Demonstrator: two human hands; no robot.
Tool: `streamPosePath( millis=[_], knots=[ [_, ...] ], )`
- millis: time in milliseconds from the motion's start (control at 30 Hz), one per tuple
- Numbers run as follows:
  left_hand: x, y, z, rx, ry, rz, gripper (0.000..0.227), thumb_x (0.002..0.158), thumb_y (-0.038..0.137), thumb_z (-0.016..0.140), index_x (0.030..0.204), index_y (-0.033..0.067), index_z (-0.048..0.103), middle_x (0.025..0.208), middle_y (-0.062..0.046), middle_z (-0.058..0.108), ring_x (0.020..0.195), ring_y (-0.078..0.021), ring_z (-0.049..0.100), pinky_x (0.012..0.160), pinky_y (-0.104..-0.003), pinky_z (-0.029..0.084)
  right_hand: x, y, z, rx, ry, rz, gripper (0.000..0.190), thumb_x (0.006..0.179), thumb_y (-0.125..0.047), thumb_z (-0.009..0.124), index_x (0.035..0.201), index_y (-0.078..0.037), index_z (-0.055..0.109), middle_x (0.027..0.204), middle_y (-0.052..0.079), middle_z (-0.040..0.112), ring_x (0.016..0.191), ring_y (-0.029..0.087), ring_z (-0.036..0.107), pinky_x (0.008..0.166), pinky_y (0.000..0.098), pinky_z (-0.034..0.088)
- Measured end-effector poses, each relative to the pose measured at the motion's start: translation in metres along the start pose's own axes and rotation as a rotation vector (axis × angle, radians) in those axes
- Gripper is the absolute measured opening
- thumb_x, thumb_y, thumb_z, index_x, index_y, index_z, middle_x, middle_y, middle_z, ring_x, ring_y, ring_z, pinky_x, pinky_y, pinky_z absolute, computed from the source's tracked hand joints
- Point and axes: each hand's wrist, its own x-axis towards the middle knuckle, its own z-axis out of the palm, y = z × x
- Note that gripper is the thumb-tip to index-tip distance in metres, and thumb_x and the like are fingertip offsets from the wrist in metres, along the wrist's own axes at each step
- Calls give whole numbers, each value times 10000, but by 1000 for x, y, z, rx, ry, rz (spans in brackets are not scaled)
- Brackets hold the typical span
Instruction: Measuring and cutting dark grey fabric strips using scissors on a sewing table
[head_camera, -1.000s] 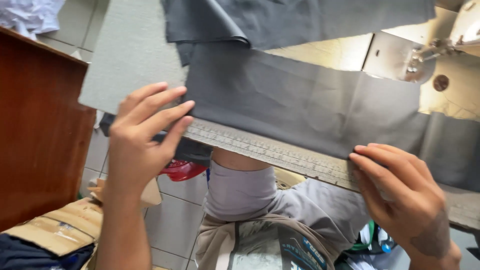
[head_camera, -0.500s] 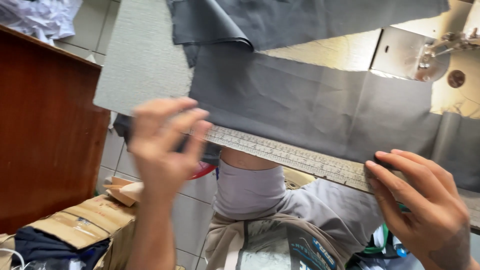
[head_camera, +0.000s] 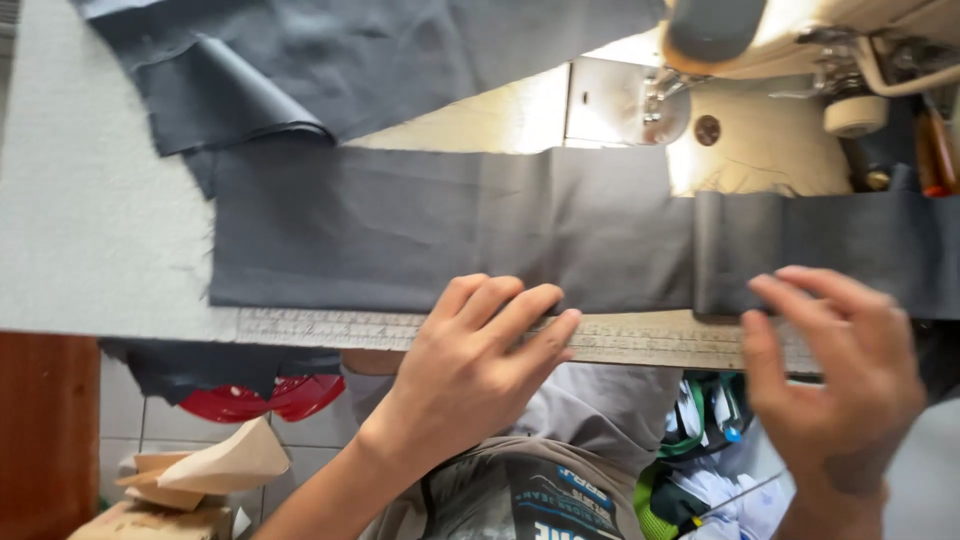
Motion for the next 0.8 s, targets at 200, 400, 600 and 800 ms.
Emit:
streamPosePath(
  millis=[200, 400, 600, 800],
  knots=[
    [-3, 8, 2, 37, -41, -59, 173, 1030, 203, 636, 1134, 75, 687, 1184, -112, 638, 957, -290, 571, 815, -456, 474, 25, 17, 6, 91, -95, 65, 133, 994, 66, 748, 1123, 36, 766, 1086, 142, 691, 969, 267, 662, 933, 366, 525],
    [-2, 19, 16, 135, -1, -115, 241, 1062, 247, 558, 1182, 94, 701, 1225, -116, 636, 1013, -304, 586, 864, -469, 476, 50, 28, 26, 108, -28, -33, 426, 991, 192, 623, 1397, 66, 626, 1526, 282, 511, 1369, 451, 578, 1166, 501, 477],
    [-1, 32, 36, 157, -38, -177, 367, 1010, 282, 667, 1297, 53, 661, 1340, -136, 602, 1143, -313, 550, 998, -465, 427, -10, 79, -2, 11, -14, 225, 264, 1149, 213, 590, 1396, 206, 683, 1316, 317, 643, 1184, 414, 615, 1097, 462, 486],
    [-1, 34, 43, 226, -60, -168, 486, 1078, 417, 548, 1355, 29, 641, 1389, -148, 581, 1181, -304, 523, 1019, -449, 420, -98, 217, 20, 236, -169, 554, 390, 1121, 76, 583, 1500, 135, 510, 1388, 292, 538, 1266, 371, 489, 1094, 462, 389]
  ],
)
